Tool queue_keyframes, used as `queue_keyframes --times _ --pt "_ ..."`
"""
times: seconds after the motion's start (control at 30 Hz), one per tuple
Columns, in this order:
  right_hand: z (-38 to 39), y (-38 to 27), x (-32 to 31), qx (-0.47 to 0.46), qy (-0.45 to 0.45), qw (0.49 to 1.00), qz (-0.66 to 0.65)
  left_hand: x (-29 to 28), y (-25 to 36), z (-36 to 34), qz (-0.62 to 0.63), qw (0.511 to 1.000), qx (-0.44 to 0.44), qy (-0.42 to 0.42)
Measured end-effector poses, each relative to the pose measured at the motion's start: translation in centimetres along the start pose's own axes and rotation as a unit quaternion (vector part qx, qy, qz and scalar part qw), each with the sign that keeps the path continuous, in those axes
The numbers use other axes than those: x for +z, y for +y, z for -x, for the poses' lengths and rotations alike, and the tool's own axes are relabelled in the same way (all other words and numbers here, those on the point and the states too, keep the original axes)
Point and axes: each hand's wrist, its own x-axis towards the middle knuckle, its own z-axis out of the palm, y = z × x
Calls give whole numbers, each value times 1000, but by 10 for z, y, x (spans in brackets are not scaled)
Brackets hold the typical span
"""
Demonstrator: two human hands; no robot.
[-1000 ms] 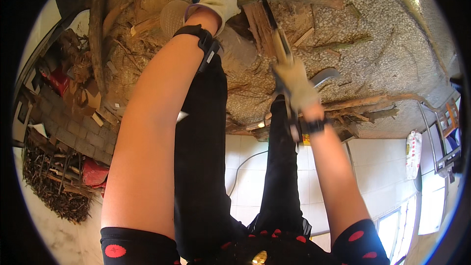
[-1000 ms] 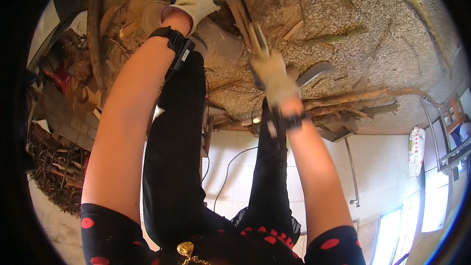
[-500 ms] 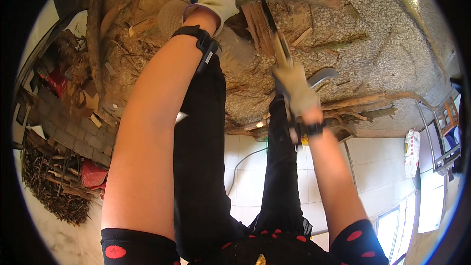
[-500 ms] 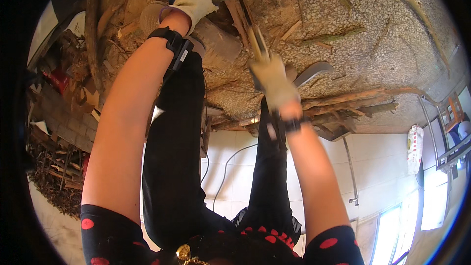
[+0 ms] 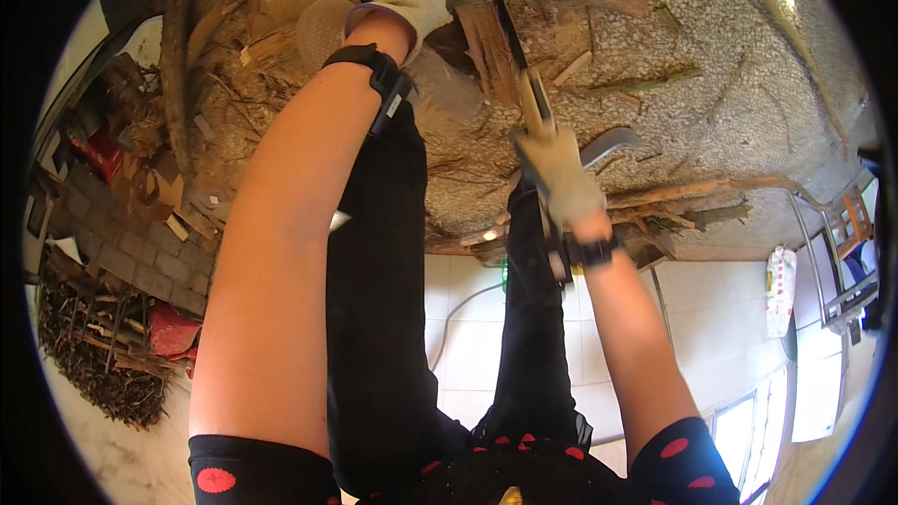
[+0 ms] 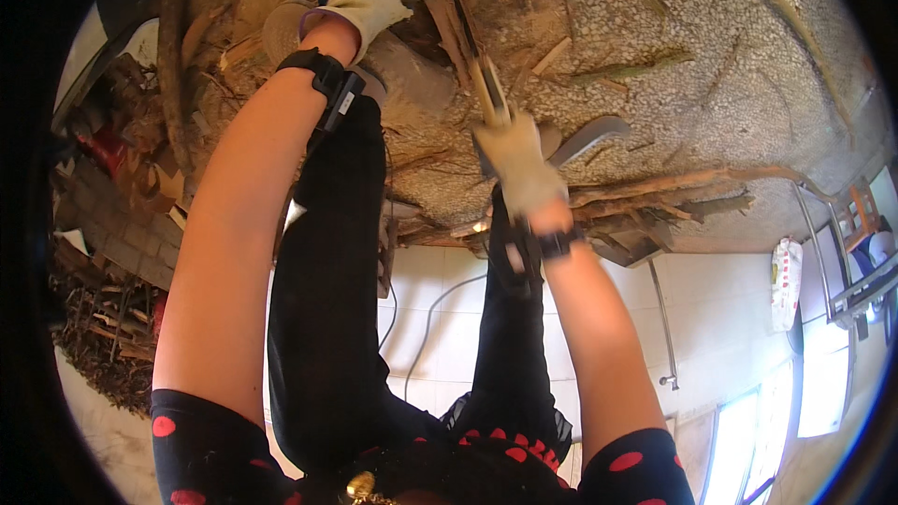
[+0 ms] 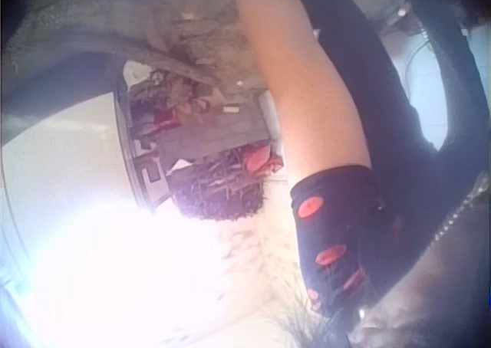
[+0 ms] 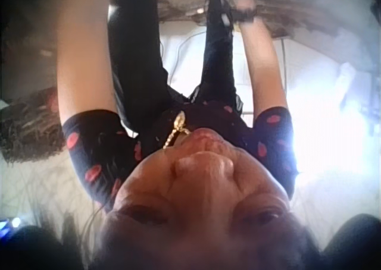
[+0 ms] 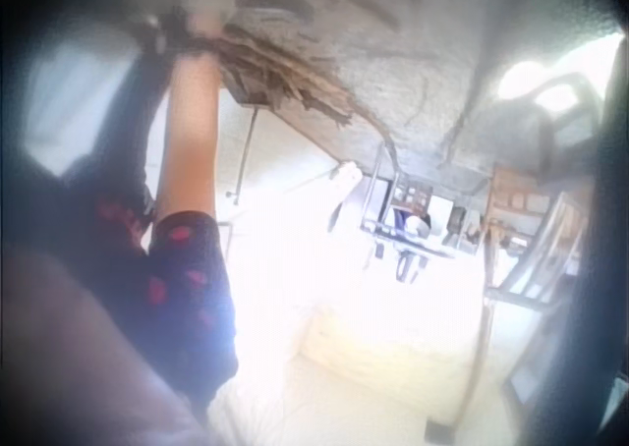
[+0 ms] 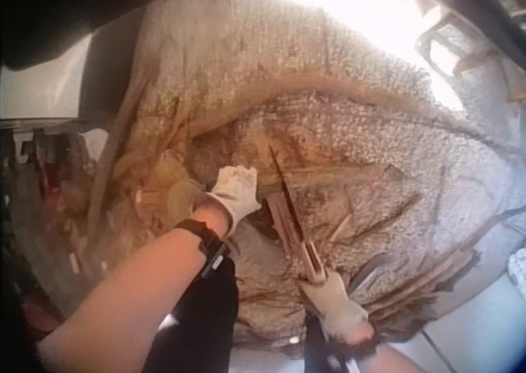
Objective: The person uses a reciprocating saw to cut a piece of wood lying on a rug in a cluttered room. They hold the wood steady with one hand while operating the saw with the other, cutting through the material.
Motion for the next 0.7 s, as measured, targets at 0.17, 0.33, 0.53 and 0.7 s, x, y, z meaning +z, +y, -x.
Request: queue_keyframes --times 0.17,0.33,0.53,0.7 --pt "-56 -36 14 61 -84 973 -208 8 0 0 11 999 4 39" --pt "63 39 -14 -55 21 998 -4 4 3 -3 -9 1000 0 29" --pt "-32 -32 0 81 -43 994 -54 10 -2 -5 17 1000 -4 10" --pt "-34 -43 -12 -401 51 898 174 8 0 -2 13 1000 12 25"
